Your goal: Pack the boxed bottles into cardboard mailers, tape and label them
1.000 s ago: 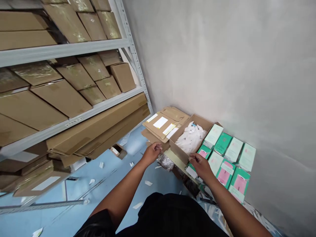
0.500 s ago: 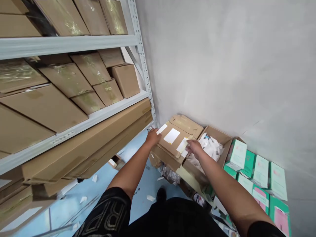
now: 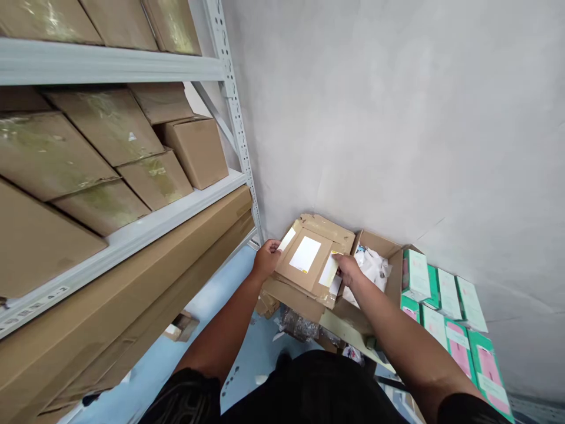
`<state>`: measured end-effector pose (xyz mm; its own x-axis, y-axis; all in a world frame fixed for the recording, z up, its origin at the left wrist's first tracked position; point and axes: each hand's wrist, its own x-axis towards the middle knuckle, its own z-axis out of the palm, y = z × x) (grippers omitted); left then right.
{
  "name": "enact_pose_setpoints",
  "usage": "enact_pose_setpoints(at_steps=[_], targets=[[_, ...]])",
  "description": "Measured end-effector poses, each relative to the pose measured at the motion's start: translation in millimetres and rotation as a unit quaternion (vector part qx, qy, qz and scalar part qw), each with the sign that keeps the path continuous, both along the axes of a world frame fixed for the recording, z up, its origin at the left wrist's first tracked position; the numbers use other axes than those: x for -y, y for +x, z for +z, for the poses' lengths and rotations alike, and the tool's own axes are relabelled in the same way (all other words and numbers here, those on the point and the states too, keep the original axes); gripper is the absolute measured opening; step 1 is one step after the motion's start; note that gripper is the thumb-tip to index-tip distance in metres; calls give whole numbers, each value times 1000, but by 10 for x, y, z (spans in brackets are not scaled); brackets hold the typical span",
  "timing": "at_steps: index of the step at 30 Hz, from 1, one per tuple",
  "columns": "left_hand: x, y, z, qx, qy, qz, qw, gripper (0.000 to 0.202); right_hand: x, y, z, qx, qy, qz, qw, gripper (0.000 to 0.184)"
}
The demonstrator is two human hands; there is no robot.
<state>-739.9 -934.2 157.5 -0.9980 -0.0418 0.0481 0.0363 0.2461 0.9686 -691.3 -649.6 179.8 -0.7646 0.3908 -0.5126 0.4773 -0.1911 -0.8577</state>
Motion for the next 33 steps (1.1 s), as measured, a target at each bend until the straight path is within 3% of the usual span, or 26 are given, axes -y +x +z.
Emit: enact_pose_setpoints(at_steps=[3,6,9,12,16,21,23,28,33], targets=[[21,75,295,-37,115,14,993,37,-55,261,247,-110,-62,13,992,28],[-64,172,718,-81,158,-28,984,41,-231,630,489,-227,-146,5,963,36],[-310,292,1156,-106,137,-127,977,39,-517,1047,665,-263,-157,-70,949,37],[-647,457,1510,-206,113,-203,951,28,-880,1503,763,-276,-108,-139,945,36],[-1124,792,1836,-382,41,-311,869,14,-1355,2215,823,-235,-49,-176,955,39],[-1854,1398,2072,-493,31,-456,741,26,-1792,3189,838,-165,88,-208,960,45],[-2211,1716,2133,-525,33,-502,687,31,-1947,3581,812,-147,110,-230,956,43],[-3179,2755,2196,-586,7,-607,537,34,-2355,4637,626,-205,71,-291,932,49],[-4102,3898,2093,-594,15,-669,446,29,-2855,5867,322,-218,58,-384,895,42]])
